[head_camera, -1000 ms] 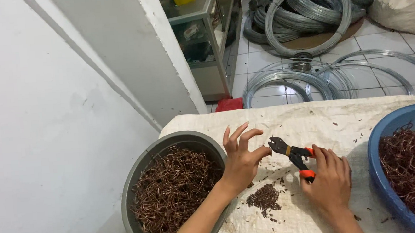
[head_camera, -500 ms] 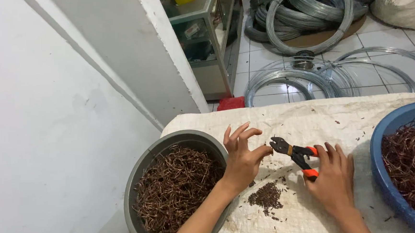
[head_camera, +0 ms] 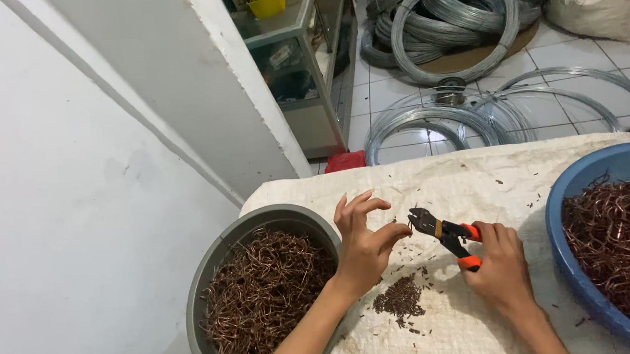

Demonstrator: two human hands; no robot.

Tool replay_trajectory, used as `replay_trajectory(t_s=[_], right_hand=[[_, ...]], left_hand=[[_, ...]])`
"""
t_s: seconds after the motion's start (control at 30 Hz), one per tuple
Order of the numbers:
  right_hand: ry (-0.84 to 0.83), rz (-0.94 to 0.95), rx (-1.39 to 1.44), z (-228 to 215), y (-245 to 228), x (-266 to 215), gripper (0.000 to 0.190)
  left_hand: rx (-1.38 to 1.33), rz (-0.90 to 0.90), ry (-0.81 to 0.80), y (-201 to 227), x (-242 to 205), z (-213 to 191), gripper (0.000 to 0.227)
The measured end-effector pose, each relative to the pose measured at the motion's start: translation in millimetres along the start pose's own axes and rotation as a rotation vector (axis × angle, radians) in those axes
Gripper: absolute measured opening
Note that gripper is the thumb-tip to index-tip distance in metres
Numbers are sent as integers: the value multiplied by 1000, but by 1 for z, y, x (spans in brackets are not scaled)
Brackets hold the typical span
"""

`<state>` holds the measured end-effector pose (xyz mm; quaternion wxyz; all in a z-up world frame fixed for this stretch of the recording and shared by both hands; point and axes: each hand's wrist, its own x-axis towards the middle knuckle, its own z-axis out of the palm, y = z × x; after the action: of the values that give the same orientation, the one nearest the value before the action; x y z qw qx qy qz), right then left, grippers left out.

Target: Trimming small brown stems with wire cutters and placing them into a bowl

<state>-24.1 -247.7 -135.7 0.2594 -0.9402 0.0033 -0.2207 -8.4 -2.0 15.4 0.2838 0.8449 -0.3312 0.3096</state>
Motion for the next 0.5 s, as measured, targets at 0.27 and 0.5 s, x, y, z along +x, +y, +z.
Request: replay_trajectory(t_s=[0.27, 0.5], right_hand=[[11, -12, 56, 1, -1, 2, 73], [70, -62, 22, -1, -5, 1, 72]], left_hand=[[57, 9, -42, -3, 0, -1, 5], [-19, -35, -120, -5, 0, -2, 4]])
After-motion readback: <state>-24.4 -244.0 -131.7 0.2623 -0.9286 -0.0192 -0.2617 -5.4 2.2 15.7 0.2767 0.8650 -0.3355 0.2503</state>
